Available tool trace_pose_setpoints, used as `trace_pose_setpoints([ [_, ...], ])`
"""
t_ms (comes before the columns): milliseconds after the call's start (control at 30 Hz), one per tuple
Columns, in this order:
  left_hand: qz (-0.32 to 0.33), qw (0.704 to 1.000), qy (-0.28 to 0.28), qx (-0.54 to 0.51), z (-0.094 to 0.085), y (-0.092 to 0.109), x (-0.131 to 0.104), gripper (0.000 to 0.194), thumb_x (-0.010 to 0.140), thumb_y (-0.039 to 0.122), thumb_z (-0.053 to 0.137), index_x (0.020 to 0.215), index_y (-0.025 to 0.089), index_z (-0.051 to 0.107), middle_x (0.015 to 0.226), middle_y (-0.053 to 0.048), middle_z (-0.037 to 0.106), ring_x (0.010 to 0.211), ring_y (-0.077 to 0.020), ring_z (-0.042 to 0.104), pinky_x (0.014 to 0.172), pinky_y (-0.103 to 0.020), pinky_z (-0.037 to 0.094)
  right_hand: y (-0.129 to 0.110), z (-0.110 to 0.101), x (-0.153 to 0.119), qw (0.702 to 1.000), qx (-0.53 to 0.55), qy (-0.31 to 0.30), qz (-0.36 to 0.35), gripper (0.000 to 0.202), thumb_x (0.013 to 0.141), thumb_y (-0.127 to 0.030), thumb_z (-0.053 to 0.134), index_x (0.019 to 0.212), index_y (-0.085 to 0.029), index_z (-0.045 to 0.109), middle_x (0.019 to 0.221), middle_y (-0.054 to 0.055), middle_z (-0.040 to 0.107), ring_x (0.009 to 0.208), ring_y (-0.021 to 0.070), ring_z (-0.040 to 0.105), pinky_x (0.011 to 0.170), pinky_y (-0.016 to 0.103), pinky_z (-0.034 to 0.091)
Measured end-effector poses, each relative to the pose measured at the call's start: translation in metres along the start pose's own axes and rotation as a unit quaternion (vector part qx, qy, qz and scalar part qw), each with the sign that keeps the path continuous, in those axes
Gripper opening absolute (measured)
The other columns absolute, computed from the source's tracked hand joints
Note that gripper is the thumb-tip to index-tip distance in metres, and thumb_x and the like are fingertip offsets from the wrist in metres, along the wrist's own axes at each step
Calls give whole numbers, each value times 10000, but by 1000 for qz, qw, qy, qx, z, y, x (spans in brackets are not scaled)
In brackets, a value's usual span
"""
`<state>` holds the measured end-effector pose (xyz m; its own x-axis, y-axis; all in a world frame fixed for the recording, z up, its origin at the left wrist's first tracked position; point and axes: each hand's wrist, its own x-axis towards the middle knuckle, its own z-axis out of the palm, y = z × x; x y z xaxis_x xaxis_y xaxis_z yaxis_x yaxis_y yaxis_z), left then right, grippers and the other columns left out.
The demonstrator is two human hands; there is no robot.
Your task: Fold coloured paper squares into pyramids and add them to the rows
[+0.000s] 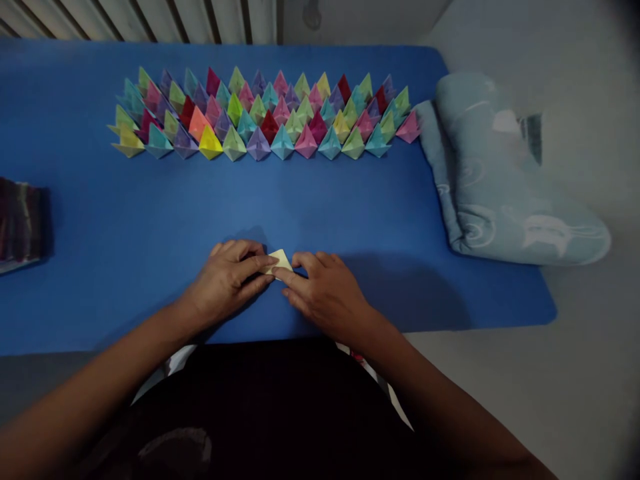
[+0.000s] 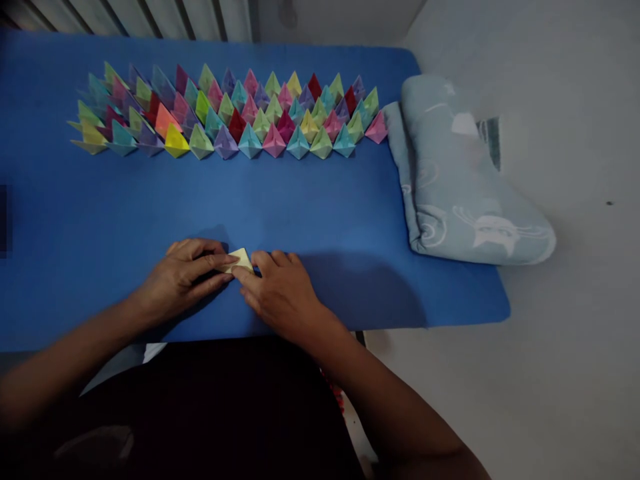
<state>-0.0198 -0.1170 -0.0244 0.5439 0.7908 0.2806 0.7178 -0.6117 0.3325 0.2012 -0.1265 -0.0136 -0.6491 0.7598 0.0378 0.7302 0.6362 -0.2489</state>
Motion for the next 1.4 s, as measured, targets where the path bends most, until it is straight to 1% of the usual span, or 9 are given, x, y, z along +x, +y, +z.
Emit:
trace_pose_setpoints([
  [133,18,999,-25,11,-4,-9,3,303,1009,386,456,1109,283,722,1002,-64,682,867,-204,585,727,-378,389,0,-1,1,1000,-1,-8,0,323,971,-328,562,1286,-298,630,1150,68,634,931,214,530,777,360,368],
  [400,4,999,-12,34,1,-21,0,281,986,443,486,1104,386,734,976,-45,678,880,-209,529,769,-403,386,-2,-4,1,1000,-3,-14,5,329,971,-291,558,1294,-291,620,1158,84,629,919,213,535,779,363,379],
  [633,-11,1000,-8,20,-8,-40,-6,273,986,411,488,1064,391,748,991,-45,688,913,-230,560,798,-433,400,-2,-4,1,1000,-1,-17,5,302,985,-304,531,1269,-282,629,1165,85,623,923,213,532,790,361,378],
  [700,-20,999,7,33,-11,-36,-6,264,982,372,500,1084,359,743,992,-59,690,916,-241,579,788,-432,417,-3,-4,1,1000,-2,-23,10,304,982,-310,540,1272,-290,629,1178,81,623,926,214,531,784,363,372],
  [800,-14,997,48,58,-12,-13,-7,261,977,297,513,1147,252,706,1061,-95,702,954,-254,614,796,-427,455,-3,-5,2,1000,-4,-29,11,318,972,-310,561,1283,-294,626,1189,81,625,925,216,529,771,362,364],
  [967,54,997,34,53,0,22,-14,295,984,169,469,1244,151,607,1168,-133,713,1015,-242,662,847,-402,503,-3,-6,3,999,-3,-32,11,360,951,-281,588,1310,-283,612,1149,85,631,908,212,523,752,354,357],
  [1100,66,995,40,60,3,18,-15,337,962,90,454,1268,143,587,1169,-126,725,1002,-220,683,941,-427,472,1,-5,0,999,35,-13,13,335,951,-286,588,1284,-274,623,1143,72,637,926,210,538,787,353,388],
  [1267,65,997,-7,37,-7,2,-1,248,965,229,529,1175,177,652,1079,-87,751,952,-218,687,955,-420,425,8,4,-6,993,93,65,27,267,925,-254,612,1185,-202,643,1111,91,647,941,212,565,834,361,436],
  [1400,95,994,-48,-3,-10,-9,11,204,972,287,536,1073,218,699,1046,-54,746,942,-204,675,941,-403,392,9,13,-10,989,94,112,11,134,925,-244,609,1039,-208,671,1036,81,659,896,202,576,813,360,447],
])
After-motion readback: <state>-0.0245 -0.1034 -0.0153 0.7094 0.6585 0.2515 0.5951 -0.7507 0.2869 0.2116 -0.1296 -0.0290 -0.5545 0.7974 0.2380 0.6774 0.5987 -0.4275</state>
